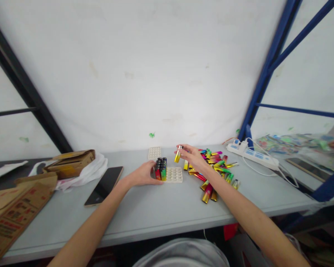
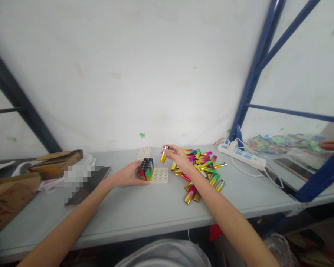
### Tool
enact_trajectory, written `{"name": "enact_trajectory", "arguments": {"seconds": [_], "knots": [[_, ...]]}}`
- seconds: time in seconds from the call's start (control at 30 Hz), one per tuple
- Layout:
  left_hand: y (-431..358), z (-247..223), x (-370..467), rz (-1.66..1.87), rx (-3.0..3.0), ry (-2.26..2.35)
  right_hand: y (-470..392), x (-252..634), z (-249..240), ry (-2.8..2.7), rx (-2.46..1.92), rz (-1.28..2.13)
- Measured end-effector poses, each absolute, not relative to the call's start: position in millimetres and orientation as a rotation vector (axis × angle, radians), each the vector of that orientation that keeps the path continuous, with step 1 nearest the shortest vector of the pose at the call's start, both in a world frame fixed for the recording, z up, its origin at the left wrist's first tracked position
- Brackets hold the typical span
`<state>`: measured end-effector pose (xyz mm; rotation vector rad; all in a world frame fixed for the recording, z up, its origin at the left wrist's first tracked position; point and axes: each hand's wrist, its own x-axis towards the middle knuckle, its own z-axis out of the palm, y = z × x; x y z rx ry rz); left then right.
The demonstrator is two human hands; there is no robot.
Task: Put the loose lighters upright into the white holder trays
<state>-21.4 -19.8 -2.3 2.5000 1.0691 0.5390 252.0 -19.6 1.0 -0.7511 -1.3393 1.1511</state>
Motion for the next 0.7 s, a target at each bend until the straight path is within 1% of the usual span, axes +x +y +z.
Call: {"name": "enact_trajectory", "arguments": {"seconds": [0.07,0.17,0.37,0.57,0.7], "knots": [[-21.5,-2.8,-20.1,0.608,2.445,1.035,-24.7,248.7,3.8,-1.356,-0.732,1.221],[-23.2,-3.3,-18.5,0.721,2.377,0.928,-30.2,245.3,5.6,-1.460,-0.792,1.177],[-26.8,7.1,-17.3,0.652,2.453,0.791,-33.4,242.4,5.5,-1.578,-0.869,1.005],[-29.6,9.4,-16.4,0.667,2.435,0.809,-34.4,242.1,4.6,-1.526,-0.750,1.163],[-28.4,2.2,-16.7,0.647,2.331,0.881,-35.6,240.5,4.2,-1.490,-0.797,1.242]]}}
